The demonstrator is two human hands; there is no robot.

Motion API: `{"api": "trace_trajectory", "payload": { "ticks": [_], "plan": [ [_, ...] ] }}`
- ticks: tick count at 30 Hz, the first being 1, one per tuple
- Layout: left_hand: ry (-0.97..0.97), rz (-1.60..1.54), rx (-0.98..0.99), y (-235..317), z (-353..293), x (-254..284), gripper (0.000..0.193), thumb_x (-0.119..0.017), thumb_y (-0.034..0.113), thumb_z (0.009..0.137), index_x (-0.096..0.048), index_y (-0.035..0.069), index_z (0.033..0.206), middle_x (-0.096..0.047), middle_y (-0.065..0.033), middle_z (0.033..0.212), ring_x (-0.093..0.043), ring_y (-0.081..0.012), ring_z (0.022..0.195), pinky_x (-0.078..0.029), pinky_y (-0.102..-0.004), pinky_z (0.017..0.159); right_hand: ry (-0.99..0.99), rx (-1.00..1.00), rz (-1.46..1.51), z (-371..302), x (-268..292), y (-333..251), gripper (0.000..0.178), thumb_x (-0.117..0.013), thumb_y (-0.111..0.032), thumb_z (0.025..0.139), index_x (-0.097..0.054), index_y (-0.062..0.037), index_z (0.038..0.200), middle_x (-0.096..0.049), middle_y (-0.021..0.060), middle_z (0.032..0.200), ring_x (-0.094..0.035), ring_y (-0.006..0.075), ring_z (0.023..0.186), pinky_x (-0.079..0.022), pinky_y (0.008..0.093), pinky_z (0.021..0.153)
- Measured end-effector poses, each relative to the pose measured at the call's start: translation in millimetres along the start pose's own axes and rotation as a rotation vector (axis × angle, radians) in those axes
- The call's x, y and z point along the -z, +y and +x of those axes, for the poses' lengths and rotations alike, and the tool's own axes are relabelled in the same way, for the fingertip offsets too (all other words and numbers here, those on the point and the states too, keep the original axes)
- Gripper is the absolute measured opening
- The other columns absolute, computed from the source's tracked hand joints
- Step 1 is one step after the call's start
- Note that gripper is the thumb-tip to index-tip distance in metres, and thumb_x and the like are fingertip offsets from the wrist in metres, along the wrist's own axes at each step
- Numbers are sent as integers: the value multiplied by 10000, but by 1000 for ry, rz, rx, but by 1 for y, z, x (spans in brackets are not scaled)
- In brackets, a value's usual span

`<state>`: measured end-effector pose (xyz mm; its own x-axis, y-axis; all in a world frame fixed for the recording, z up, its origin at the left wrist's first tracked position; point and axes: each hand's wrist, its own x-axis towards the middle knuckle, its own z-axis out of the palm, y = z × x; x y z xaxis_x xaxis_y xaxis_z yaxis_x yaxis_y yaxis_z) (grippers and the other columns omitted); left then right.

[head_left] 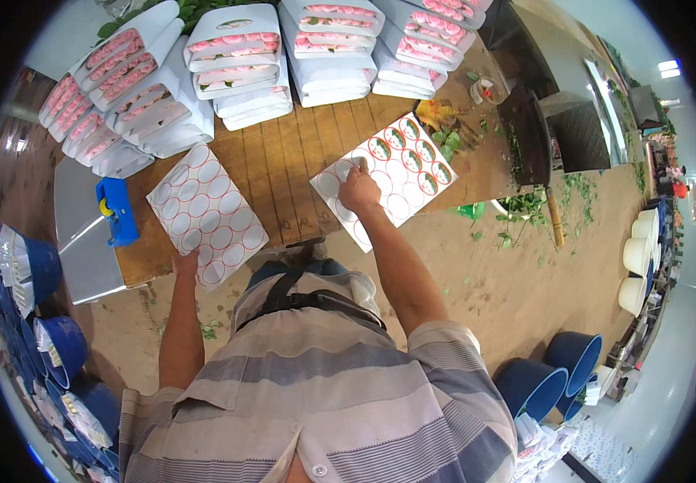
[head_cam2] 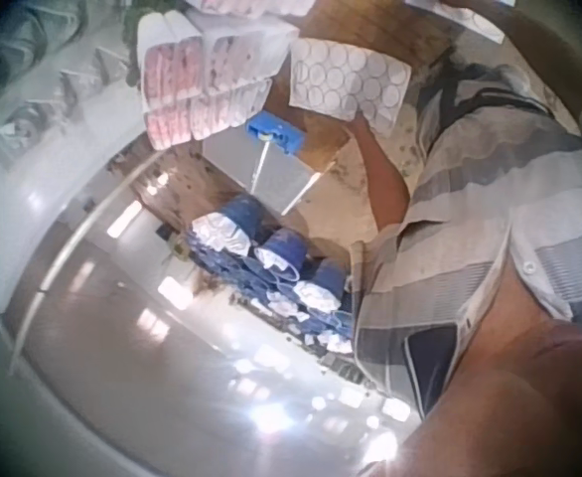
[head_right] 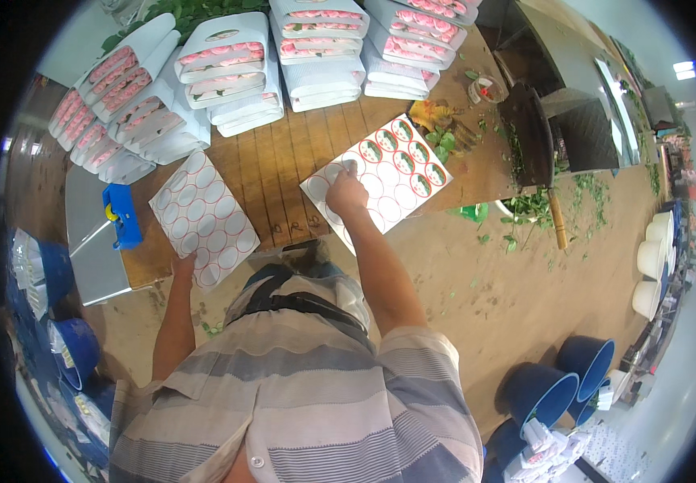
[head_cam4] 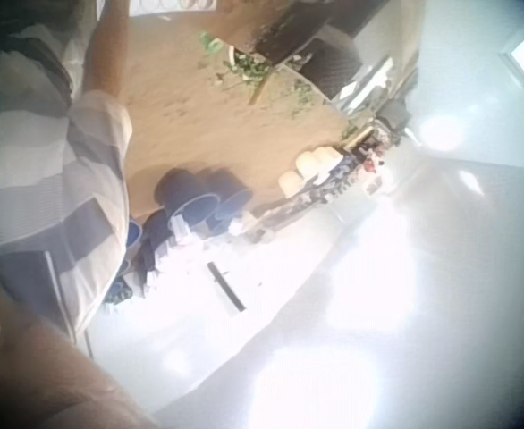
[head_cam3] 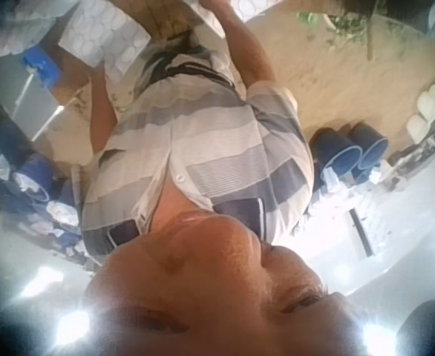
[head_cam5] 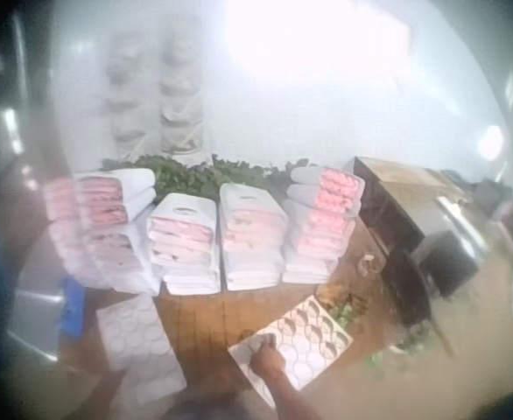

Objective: The person places leafy green plants into white paper bags, seals them with round stickers, and stacks the finished packages on a wooden table. The person also handles sticker sheets and wears a work glove while arranging the plants.

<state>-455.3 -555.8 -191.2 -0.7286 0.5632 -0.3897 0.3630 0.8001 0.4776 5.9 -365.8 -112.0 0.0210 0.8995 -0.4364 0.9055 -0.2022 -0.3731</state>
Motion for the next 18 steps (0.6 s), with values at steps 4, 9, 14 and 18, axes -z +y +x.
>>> {"api": "trace_trajectory", "payload": {
  "ticks": [4,9,14,18],
  "plan": [
    [42,26,-33,-7,5,-8,958,-813,252,745,-302,3,1517,-370,-220,1547,-398,-344,1406,-346,-392,1138,-41,38,24,3,14,11,512,-534,-187,876,-483,29,1337,-258,159,1615,-599,386,1193,-496,471,981],
    [37,-72,-47,-25,17,-19,979,-817,277,736,-297,-26,1508,-374,-239,1536,-384,-362,1413,-323,-387,1152,104,-38,37,-14,24,36,440,-558,-192,834,-530,7,1225,-320,216,1571,-601,423,1172,-491,495,975],
    [97,-64,-79,-34,21,-22,981,-819,286,737,-299,-37,1504,-373,-250,1532,-375,-368,1416,-314,-388,1159,83,-101,-18,-20,15,53,461,-564,-206,825,-529,31,1218,-300,270,1567,-617,437,1149,-505,510,955],
    [109,46,-80,-30,18,-20,945,-803,248,754,-303,-28,1507,-372,-241,1536,-380,-359,1414,-312,-383,1160,71,-104,-12,-16,5,52,503,-563,-240,836,-549,49,1248,-274,294,1567,-635,430,1121,-538,494,904]
  ]
}}
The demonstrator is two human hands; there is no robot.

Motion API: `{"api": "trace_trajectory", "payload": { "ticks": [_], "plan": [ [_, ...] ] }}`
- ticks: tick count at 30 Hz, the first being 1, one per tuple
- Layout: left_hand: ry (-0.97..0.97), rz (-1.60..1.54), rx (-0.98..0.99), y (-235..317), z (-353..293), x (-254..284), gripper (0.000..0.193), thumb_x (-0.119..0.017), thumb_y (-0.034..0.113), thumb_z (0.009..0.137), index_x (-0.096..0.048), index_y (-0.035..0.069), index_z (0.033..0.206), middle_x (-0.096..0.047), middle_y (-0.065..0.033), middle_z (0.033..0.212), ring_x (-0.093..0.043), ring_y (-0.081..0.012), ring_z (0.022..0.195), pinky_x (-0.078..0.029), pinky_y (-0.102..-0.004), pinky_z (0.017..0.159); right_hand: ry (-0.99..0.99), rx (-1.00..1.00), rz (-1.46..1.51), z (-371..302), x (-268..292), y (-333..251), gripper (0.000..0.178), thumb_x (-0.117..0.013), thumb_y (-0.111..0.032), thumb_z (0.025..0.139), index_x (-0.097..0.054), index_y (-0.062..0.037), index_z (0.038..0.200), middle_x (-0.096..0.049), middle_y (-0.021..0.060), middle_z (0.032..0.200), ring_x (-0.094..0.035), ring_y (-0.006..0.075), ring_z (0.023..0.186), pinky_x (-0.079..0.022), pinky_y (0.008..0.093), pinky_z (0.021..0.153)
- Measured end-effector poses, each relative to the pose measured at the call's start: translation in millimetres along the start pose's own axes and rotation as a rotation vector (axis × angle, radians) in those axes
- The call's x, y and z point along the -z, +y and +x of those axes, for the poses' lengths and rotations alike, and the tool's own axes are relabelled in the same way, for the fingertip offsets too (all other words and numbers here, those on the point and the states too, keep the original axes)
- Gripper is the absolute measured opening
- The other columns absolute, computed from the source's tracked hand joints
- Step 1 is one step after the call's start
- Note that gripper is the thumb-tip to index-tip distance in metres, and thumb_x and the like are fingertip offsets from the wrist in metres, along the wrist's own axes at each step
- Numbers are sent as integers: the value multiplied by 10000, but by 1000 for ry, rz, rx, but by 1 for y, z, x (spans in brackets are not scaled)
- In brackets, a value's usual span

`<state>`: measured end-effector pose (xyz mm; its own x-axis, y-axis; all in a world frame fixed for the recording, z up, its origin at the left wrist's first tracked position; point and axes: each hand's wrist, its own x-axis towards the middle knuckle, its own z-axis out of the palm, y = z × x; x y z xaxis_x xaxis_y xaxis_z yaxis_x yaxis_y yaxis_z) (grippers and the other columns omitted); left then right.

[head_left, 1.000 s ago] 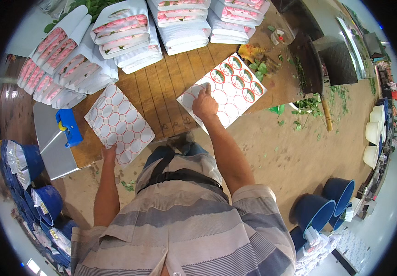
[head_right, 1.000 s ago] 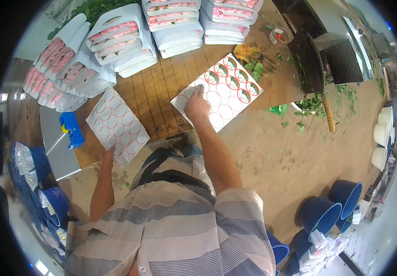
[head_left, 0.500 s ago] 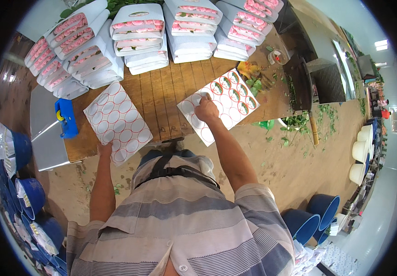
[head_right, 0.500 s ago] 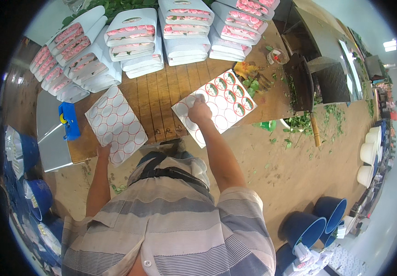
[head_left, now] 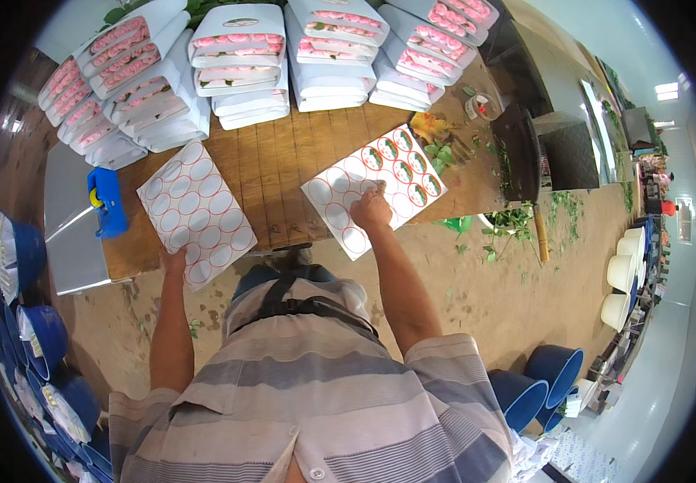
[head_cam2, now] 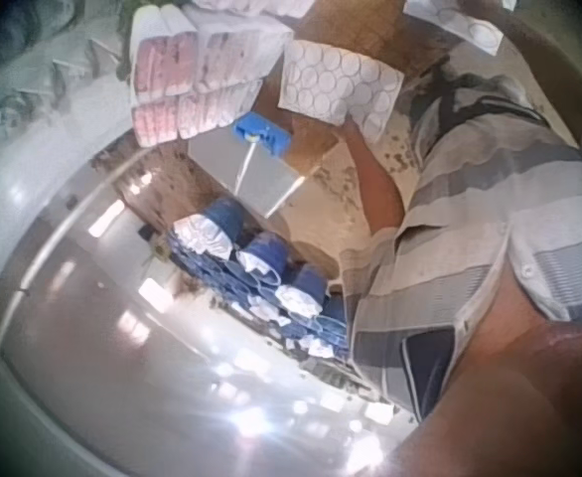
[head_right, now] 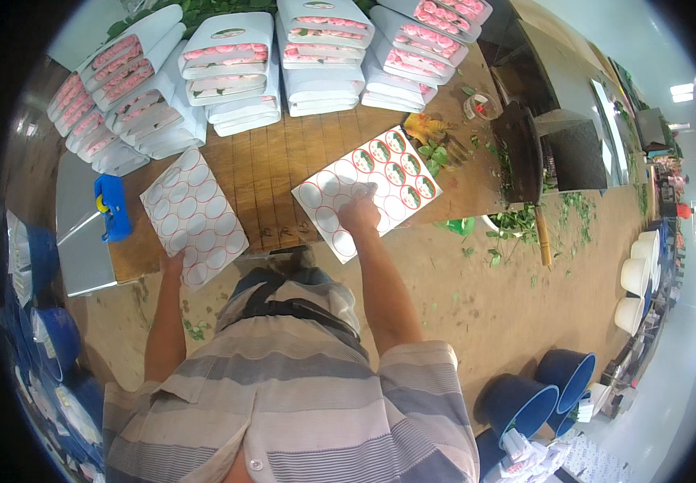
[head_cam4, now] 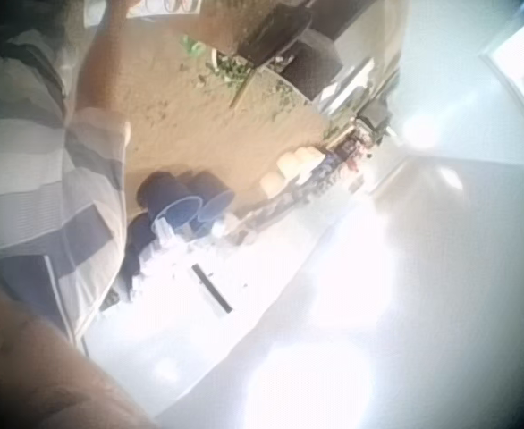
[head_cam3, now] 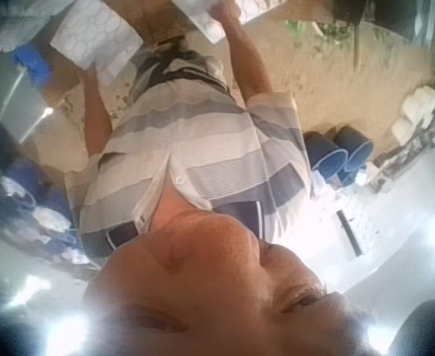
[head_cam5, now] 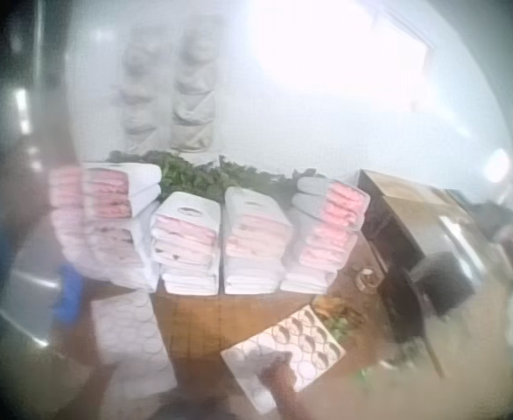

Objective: The person places leafy green plants into white paper bags, seals them with round stickers, and stacks the finished packages on a wooden table. The person also handles sticker sheets and wears a work glove while arranging the plants.

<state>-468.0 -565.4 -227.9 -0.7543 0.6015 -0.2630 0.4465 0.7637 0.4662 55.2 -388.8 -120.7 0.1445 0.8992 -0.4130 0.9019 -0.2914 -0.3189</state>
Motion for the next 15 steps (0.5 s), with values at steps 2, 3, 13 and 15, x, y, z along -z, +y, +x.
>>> {"api": "trace_trajectory", "payload": {
  "ticks": [2,3,13,15],
  "plan": [
    [8,-47,-6,1,1,1,925,-797,234,761,-312,-21,1506,-379,-231,1536,-386,-349,1411,-311,-381,1159,-36,-11,-33,1,-1,-4,579,-561,-274,854,-516,45,1335,-207,302,1586,-651,427,1086,-543,487,896],
    [-21,-74,22,-1,2,1,915,-794,227,764,-317,-17,1505,-382,-226,1536,-389,-344,1409,-311,-381,1158,-44,-15,-29,1,0,-6,594,-561,-283,858,-507,46,1349,-190,306,1590,-654,425,1081,-544,485,895],
    [2,-117,-21,-17,11,-8,861,-780,172,767,-353,-13,1491,-426,-215,1510,-424,-333,1384,-334,-377,1136,-85,6,-100,-7,10,-11,536,-574,-270,871,-531,73,1281,-143,351,1581,-676,389,1051,-553,462,873],
    [-13,-152,0,-13,7,-4,880,-786,175,764,-339,-9,1499,-414,-216,1519,-412,-335,1393,-325,-373,1142,-89,4,-81,-6,10,-12,529,-579,-268,865,-539,72,1268,-148,353,1579,-676,392,1046,-552,464,874]
  ]
}}
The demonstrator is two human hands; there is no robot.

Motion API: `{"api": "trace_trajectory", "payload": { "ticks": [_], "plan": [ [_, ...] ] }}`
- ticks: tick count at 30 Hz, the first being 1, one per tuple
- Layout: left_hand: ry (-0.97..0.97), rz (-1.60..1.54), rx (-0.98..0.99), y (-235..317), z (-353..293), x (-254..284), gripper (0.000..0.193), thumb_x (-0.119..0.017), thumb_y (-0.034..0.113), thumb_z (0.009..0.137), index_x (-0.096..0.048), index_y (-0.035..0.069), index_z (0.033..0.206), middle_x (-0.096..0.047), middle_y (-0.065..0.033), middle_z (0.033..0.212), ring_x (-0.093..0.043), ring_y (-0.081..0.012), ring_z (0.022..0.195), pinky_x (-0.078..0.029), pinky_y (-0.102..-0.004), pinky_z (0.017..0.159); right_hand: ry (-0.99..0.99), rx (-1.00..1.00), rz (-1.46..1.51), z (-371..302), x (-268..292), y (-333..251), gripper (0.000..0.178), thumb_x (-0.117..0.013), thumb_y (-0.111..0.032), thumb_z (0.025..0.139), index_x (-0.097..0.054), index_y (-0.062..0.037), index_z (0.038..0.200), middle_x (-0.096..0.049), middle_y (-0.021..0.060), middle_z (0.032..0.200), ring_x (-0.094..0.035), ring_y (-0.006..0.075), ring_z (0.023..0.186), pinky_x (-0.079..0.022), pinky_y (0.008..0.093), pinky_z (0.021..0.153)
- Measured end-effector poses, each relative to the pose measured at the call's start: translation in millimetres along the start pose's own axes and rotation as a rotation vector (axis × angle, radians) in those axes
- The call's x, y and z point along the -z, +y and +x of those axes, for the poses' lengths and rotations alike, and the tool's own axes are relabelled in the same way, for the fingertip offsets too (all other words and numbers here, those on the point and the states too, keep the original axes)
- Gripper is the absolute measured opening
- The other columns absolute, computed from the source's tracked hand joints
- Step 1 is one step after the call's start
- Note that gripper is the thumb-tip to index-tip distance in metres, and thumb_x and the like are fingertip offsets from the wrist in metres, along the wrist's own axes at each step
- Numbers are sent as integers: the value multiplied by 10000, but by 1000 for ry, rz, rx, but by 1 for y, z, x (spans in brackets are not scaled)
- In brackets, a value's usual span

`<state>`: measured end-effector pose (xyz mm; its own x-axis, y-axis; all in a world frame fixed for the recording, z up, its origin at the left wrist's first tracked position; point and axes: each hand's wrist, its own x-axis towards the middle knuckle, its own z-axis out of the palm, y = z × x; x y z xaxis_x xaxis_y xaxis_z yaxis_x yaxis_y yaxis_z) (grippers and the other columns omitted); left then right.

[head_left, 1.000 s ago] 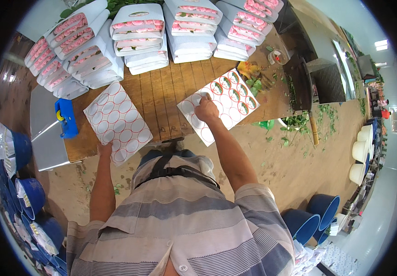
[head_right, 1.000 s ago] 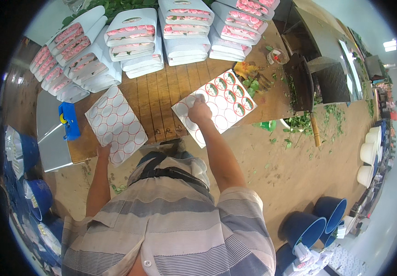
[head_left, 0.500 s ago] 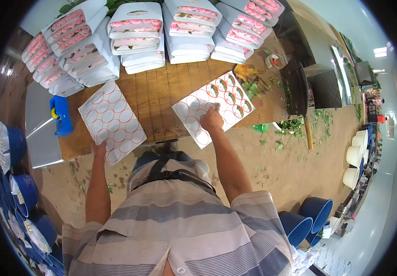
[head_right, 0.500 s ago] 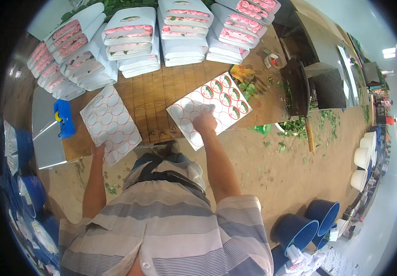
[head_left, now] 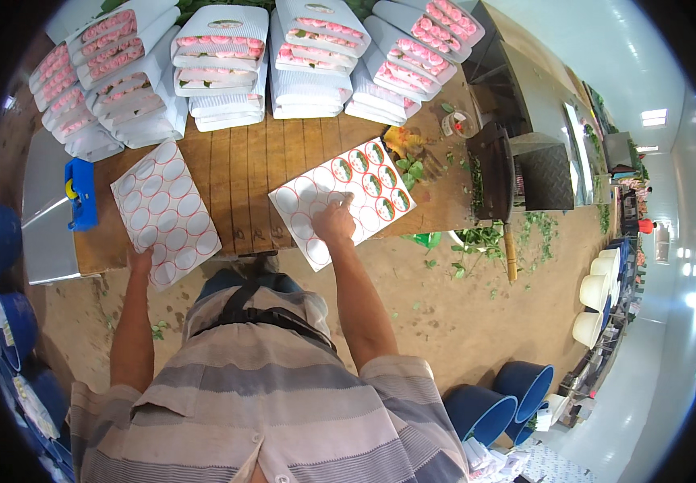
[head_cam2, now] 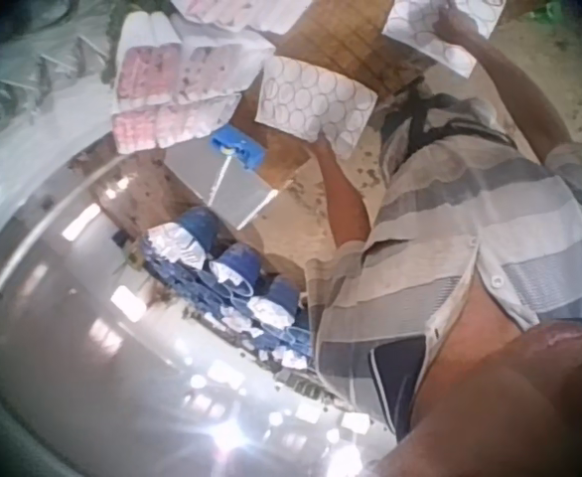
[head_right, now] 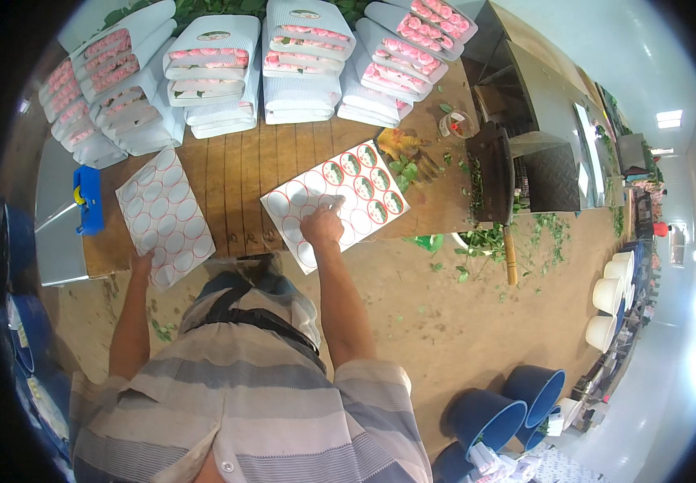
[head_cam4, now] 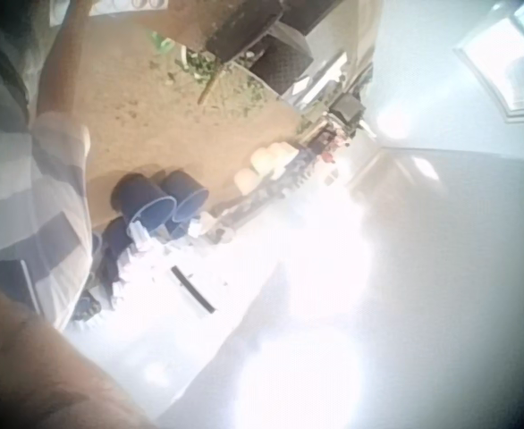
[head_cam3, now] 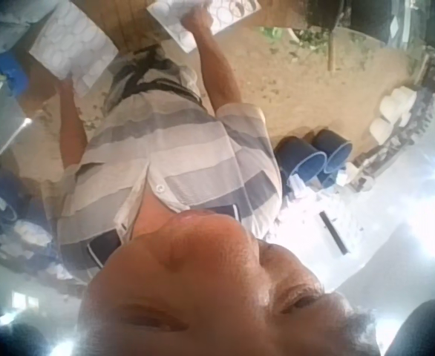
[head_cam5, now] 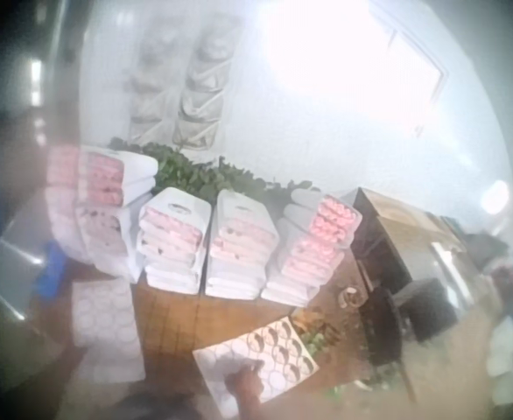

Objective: The person places leafy green plants into white paper bags, seals them with round stickers, and stacks the finished packages on a wooden table. The person also handles sticker sheets and wears a work glove while arranging the plants.

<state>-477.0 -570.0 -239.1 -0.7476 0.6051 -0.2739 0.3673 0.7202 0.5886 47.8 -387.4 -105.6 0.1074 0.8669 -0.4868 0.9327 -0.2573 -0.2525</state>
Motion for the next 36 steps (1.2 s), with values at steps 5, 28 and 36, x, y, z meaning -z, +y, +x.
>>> {"api": "trace_trajectory", "payload": {
  "ticks": [5,28,36],
  "plan": [
    [-32,-3,-32,11,-6,7,927,-800,180,758,-302,1,1520,-388,-210,1537,-392,-335,1407,-311,-371,1151,1,1,25,2,0,1,530,-587,-268,855,-545,69,1262,-156,352,1577,-677,395,1031,-551,472,868],
    [-51,-25,77,24,-16,5,866,-791,171,767,-342,-44,1475,-448,-243,1477,-437,-365,1366,-345,-393,1131,8,-19,-9,2,-1,-5,548,-576,-293,850,-571,75,1255,-159,350,1579,-675,413,1039,-551,476,877],
    [-3,-13,94,24,-19,3,896,-803,163,752,-329,-38,1485,-427,-237,1496,-418,-352,1385,-331,-389,1144,-17,-17,-30,3,0,-4,555,-579,-304,850,-574,82,1249,-162,361,1573,-672,414,1054,-550,467,889]
  ]
}}
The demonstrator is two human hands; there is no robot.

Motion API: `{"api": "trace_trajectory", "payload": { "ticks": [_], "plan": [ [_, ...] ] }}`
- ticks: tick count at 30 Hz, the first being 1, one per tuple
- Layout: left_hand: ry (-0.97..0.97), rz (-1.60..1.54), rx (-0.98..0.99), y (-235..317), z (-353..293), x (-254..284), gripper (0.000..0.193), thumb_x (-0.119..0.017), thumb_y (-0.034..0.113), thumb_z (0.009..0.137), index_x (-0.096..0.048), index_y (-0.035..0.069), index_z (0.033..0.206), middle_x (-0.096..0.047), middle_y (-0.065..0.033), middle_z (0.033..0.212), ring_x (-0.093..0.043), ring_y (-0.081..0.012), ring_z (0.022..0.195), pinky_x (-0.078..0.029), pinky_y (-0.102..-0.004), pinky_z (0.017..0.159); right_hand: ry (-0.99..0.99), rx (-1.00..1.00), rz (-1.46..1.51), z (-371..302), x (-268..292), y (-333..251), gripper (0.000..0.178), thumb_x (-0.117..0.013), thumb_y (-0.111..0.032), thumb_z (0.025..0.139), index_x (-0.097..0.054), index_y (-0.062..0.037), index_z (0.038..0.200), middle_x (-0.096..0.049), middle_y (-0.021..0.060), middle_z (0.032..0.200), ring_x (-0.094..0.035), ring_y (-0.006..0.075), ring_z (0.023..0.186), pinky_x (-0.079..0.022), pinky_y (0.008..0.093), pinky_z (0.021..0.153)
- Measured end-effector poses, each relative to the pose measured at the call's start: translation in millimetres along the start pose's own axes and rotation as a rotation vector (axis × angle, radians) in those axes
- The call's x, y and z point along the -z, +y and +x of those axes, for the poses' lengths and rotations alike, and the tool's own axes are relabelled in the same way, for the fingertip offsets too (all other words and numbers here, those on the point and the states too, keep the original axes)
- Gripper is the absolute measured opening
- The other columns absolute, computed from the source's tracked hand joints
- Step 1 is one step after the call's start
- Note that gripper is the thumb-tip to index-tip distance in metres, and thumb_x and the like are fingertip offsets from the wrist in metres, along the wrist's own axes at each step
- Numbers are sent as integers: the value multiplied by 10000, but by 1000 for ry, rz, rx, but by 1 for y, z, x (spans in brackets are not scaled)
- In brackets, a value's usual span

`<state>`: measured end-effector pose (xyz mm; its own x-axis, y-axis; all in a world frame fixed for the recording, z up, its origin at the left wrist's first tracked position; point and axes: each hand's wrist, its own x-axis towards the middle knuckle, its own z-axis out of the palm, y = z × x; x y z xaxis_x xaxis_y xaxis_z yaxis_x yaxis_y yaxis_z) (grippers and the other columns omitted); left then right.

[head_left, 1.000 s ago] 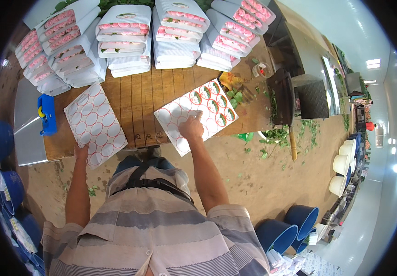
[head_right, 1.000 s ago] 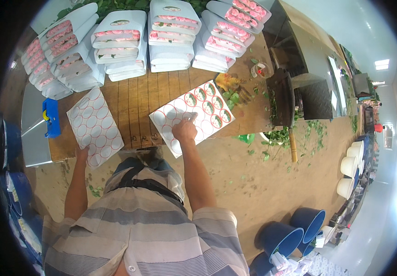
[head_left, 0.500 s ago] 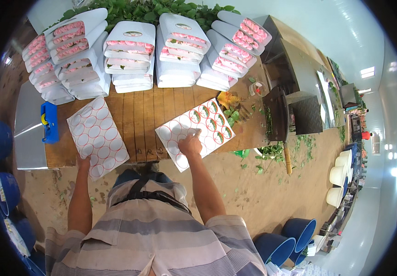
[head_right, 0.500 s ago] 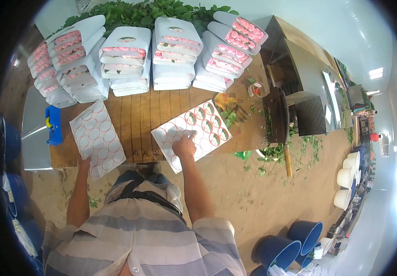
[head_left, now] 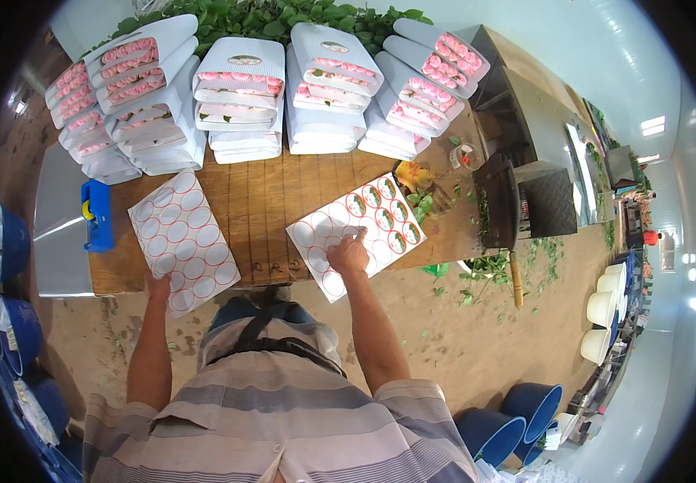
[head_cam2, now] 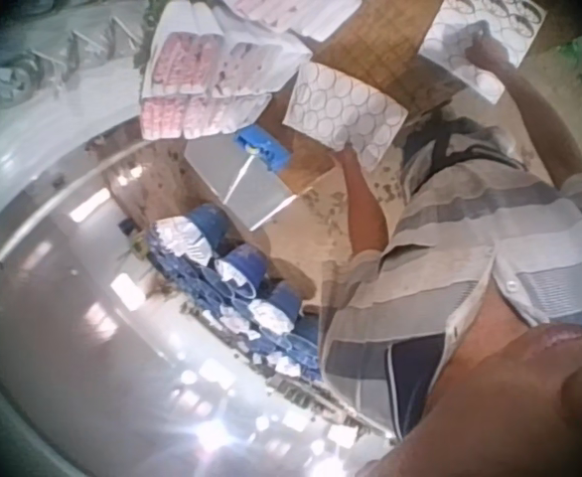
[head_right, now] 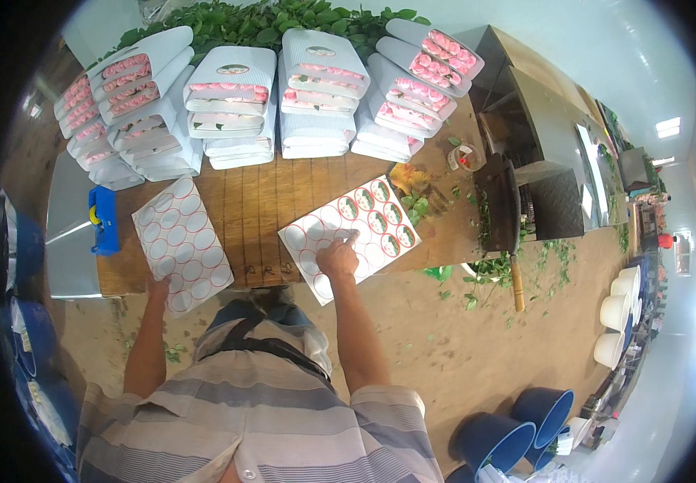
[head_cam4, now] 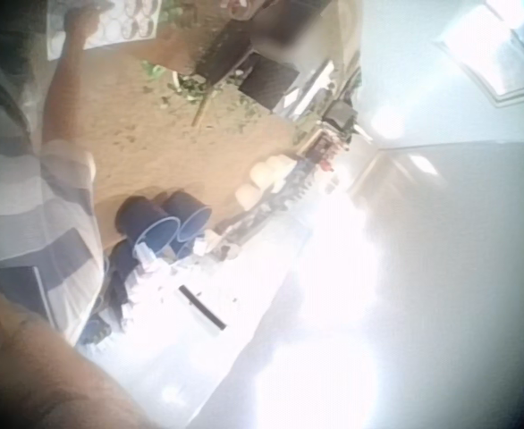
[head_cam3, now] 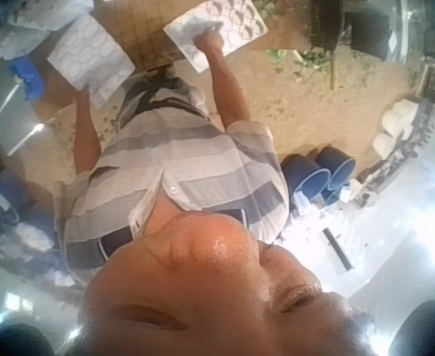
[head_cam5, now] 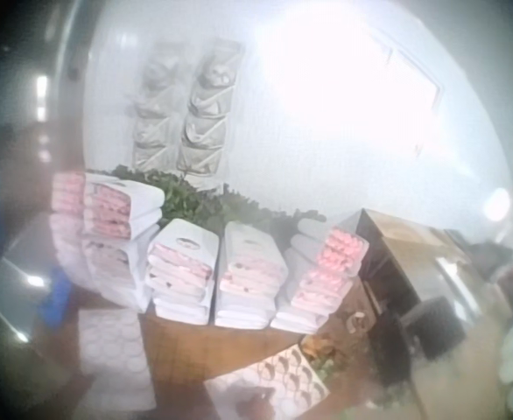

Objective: The person places leafy green plants into white paper bags, seals them with round stickers, and stacks the finished packages on a wooden table. The person also handles sticker sheets and wears a work glove while arranging the plants.

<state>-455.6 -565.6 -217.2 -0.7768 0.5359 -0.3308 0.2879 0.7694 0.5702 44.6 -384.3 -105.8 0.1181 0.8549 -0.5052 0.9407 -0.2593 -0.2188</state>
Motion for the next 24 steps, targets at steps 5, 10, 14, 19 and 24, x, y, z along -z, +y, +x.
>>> {"api": "trace_trajectory", "payload": {
  "ticks": [5,10,14,19,24],
  "plan": [
    [54,13,-127,-10,6,-4,846,-812,166,742,-389,-23,1450,-489,-233,1442,-483,-348,1329,-380,-401,1104,69,-6,-4,1,-2,-1,530,-612,-306,818,-624,64,1196,-258,336,1555,-679,397,1041,-562,463,853],
    [61,-4,-97,-18,11,-7,775,-809,162,742,-447,-15,1404,-554,-220,1366,-545,-346,1257,-433,-411,1048,8,21,-39,0,1,1,550,-578,-324,859,-575,70,1243,-191,387,1550,-690,394,1022,-562,453,864],
    [17,-21,-72,-15,9,-6,783,-804,173,750,-435,-13,1416,-541,-218,1382,-535,-353,1267,-429,-414,1054,19,27,-48,-1,3,0,524,-582,-318,853,-589,64,1212,-217,388,1540,-696,393,992,-568,454,848],
    [27,57,-34,-9,7,-3,898,-799,215,766,-328,-7,1498,-427,-228,1498,-431,-355,1375,-353,-402,1135,18,-17,-2,0,3,-1,530,-600,-303,822,-625,59,1209,-248,312,1570,-665,391,1081,-543,463,899],
    [-36,101,7,-7,8,-3,957,-785,279,785,-262,-5,1535,-333,-225,1565,-343,-345,1442,-290,-389,1184,26,17,-16,2,2,0,506,-574,-294,845,-608,62,1203,-235,357,1550,-679,395,1036,-552,460,880]
  ]
}}
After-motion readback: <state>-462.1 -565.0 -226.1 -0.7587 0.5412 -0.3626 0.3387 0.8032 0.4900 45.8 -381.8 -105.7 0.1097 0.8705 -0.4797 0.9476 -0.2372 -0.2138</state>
